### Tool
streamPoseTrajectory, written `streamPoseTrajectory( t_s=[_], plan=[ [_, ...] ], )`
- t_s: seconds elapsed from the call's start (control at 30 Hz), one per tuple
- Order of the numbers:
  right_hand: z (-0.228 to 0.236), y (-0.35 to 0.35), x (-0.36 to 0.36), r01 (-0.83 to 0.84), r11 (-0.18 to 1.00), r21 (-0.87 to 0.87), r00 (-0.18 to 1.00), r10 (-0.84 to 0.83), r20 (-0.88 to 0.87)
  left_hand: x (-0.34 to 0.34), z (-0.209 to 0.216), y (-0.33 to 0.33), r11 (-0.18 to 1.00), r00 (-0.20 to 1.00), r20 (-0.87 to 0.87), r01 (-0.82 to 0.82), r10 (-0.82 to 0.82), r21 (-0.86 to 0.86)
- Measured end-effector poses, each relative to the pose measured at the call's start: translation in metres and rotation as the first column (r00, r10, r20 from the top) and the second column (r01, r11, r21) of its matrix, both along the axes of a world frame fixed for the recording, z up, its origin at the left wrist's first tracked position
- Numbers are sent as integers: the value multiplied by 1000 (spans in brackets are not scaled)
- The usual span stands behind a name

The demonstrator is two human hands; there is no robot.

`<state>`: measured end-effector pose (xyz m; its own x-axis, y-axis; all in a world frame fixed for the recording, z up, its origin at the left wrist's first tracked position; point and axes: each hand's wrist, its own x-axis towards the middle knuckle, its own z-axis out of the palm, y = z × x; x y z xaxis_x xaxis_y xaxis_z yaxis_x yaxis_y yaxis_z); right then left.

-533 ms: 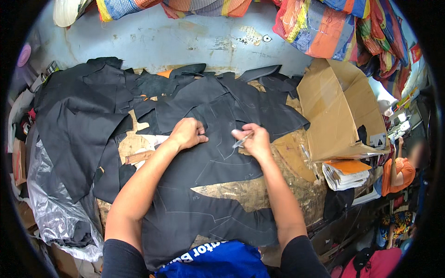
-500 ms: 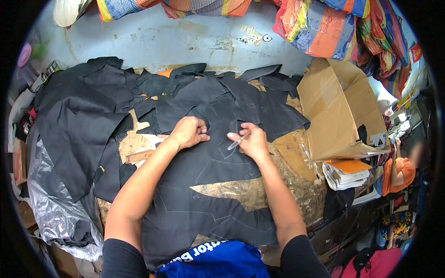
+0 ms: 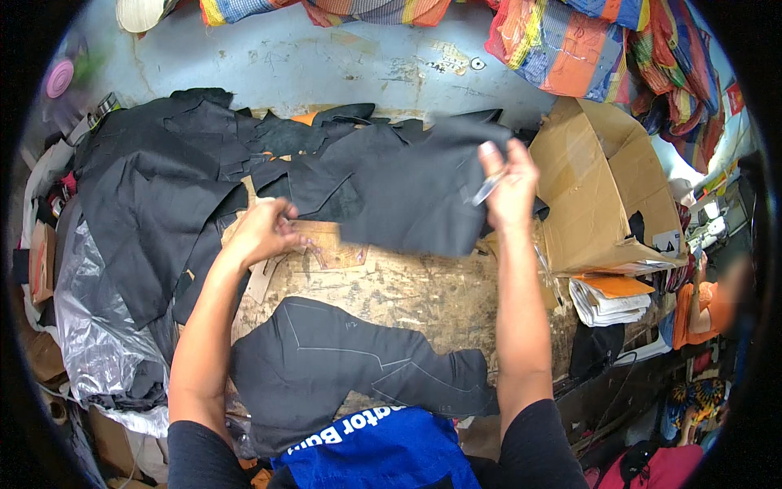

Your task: The person lays out black fabric on a worktable, places a cardboard pattern on top, and traces the outline with a white marker. They then use scissors to cut along the traced lines, producing a shaped fabric piece.

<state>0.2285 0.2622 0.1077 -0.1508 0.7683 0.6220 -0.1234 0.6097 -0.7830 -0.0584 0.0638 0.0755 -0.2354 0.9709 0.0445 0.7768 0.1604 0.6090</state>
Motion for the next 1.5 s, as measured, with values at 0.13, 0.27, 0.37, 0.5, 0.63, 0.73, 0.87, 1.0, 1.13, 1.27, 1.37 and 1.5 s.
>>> streamPoseTrajectory(
  t_s=[0.13, 0.27, 0.37, 0.5, 0.63, 0.73, 0.87, 1.0, 1.13, 1.27, 1.37, 1.5],
  plan=[
    [13, 44, 39, 115, 993, -31, 923, -119, -365, 12, -2, -74, 939, 995, 4, -90, 96, -332],
    [-15, 50, 81, 750, 659, 62, 592, -709, 384, 40, -14, -139, 893, 968, -125, -247, 215, -375],
    [-48, -2, 93, 615, 788, -5, 582, -450, 677, 49, -25, -160, 875, 933, -152, -358, 325, -327],
    [-80, -126, 80, 143, 910, -389, 749, 157, 643, 48, -31, -170, 963, 959, -142, -258, 245, -81],
    [-84, -197, 77, 14, 991, -131, 510, 106, 854, 62, -43, -158, 966, 969, -16, -244, 246, 89],
    [-86, -195, 79, 98, 973, -209, 525, 128, 841, 68, -51, -126, 965, 981, -60, -172, 187, 197],
    [-71, -167, 99, 253, 947, -199, 430, 74, 900, 77, -53, -66, 950, 1000, 9, -27, 25, 312],
    [-53, -139, 88, 269, 963, 9, 465, -138, 874, 96, -51, -45, 937, 991, -135, 27, 22, 348],
    [-58, -105, 24, 5, 997, 74, 755, -52, 654, 97, -48, -75, 922, 958, -89, -235, 273, 306],
    [-73, -78, -57, -244, 968, 51, 647, 123, 752, 93, -45, -121, 917, 921, -91, -386, 378, -101],
    [-80, -70, -97, -247, 968, 36, 385, 64, 921, 102, -45, -143, 917, 928, -152, -363, 340, -165],
    [-72, -64, -112, -205, 978, -38, 234, 87, 968, 104, -47, -143, 914, 935, -71, -356, 349, -193]
  ],
)
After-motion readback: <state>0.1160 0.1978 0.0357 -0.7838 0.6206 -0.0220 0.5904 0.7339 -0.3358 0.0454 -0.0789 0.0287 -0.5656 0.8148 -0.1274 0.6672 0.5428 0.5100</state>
